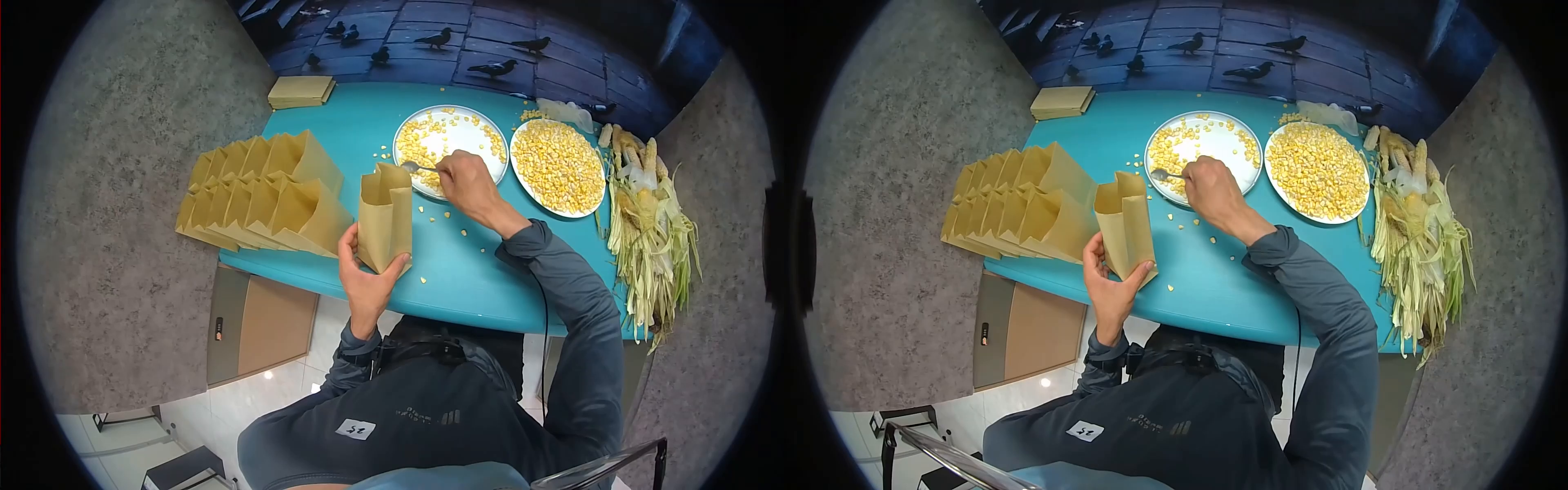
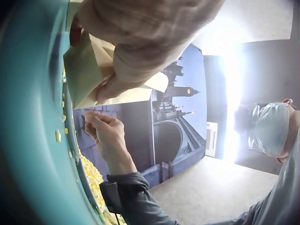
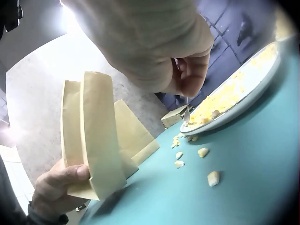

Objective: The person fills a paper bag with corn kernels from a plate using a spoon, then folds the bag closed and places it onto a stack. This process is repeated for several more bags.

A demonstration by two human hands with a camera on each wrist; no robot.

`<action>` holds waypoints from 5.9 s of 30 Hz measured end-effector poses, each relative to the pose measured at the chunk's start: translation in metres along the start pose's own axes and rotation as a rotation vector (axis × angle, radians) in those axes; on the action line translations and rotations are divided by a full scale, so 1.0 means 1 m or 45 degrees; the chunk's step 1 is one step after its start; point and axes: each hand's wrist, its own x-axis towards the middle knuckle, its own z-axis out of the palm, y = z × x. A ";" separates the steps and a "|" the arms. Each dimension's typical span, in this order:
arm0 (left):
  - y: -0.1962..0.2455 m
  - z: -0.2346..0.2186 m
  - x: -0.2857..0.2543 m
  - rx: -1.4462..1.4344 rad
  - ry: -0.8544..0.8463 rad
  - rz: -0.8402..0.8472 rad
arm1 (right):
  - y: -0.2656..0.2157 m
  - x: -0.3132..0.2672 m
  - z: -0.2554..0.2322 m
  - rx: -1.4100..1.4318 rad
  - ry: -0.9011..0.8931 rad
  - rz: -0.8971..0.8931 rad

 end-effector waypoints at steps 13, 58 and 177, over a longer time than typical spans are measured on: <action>0.003 -0.010 0.002 0.006 -0.001 -0.006 | 0.091 0.087 -0.014 -0.272 -0.091 0.055; -0.004 0.014 0.044 0.210 -0.003 0.055 | 0.021 0.019 -0.119 -0.360 -0.394 0.383; 0.001 -0.001 0.018 0.105 -0.049 -0.023 | 0.056 0.033 -0.067 0.781 -0.545 1.063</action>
